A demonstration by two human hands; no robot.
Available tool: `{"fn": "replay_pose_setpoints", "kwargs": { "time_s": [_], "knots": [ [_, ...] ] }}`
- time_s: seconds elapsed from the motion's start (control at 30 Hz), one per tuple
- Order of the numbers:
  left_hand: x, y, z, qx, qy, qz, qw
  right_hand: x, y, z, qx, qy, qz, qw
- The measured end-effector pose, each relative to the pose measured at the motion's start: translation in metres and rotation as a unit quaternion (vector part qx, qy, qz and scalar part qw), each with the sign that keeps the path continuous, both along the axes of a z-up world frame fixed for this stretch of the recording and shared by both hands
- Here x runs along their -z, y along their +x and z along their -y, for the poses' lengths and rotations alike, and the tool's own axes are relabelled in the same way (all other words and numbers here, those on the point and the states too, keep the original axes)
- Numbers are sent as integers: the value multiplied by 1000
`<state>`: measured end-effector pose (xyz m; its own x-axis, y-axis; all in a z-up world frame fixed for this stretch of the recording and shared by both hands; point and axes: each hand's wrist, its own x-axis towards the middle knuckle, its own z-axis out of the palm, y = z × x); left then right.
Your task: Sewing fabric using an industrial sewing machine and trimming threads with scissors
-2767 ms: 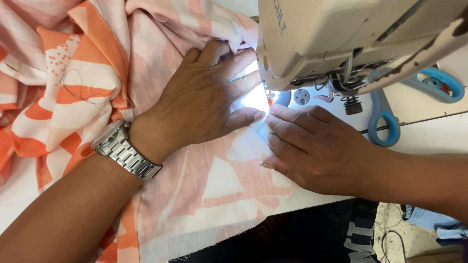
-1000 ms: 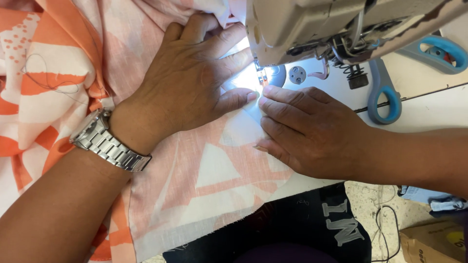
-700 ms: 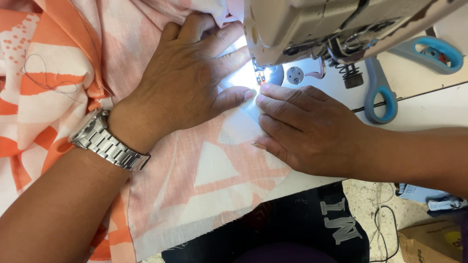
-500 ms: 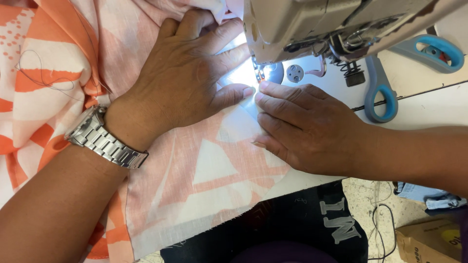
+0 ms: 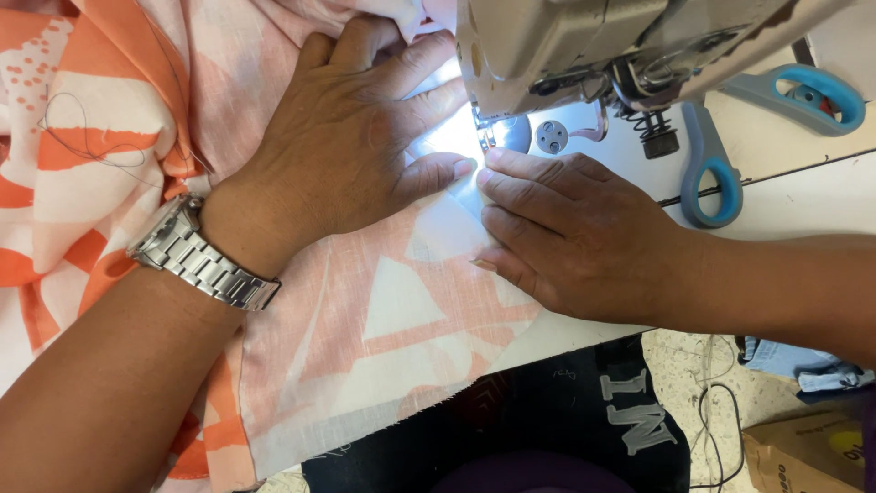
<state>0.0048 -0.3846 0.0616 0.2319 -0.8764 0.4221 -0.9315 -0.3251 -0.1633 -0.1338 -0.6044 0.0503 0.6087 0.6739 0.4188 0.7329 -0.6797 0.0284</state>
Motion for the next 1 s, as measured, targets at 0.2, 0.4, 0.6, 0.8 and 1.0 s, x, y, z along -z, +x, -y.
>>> {"fn": "replay_pose_setpoints", "kwargs": {
  "time_s": [0.2, 0.4, 0.6, 0.8, 1.0],
  "knots": [
    [-1, -7, -8, -6, -11, -11, 1000, 0, 2, 4, -17, 3, -4, 1000],
    [-32, -103, -32, -119, 51, 39, 991, -8, 13, 19, -26, 14, -40, 999],
    [-10, -217, -1, -134, -98, -152, 974, -18, 21, 31, -79, 120, -156, 977],
    [8, -224, 1, -272, -112, -102, 950, -8, 32, 45, -73, 87, -143, 983],
    [18, -215, -33, -316, -90, -91, 940, -4, 37, 47, -103, 97, -101, 985]
  ]
}}
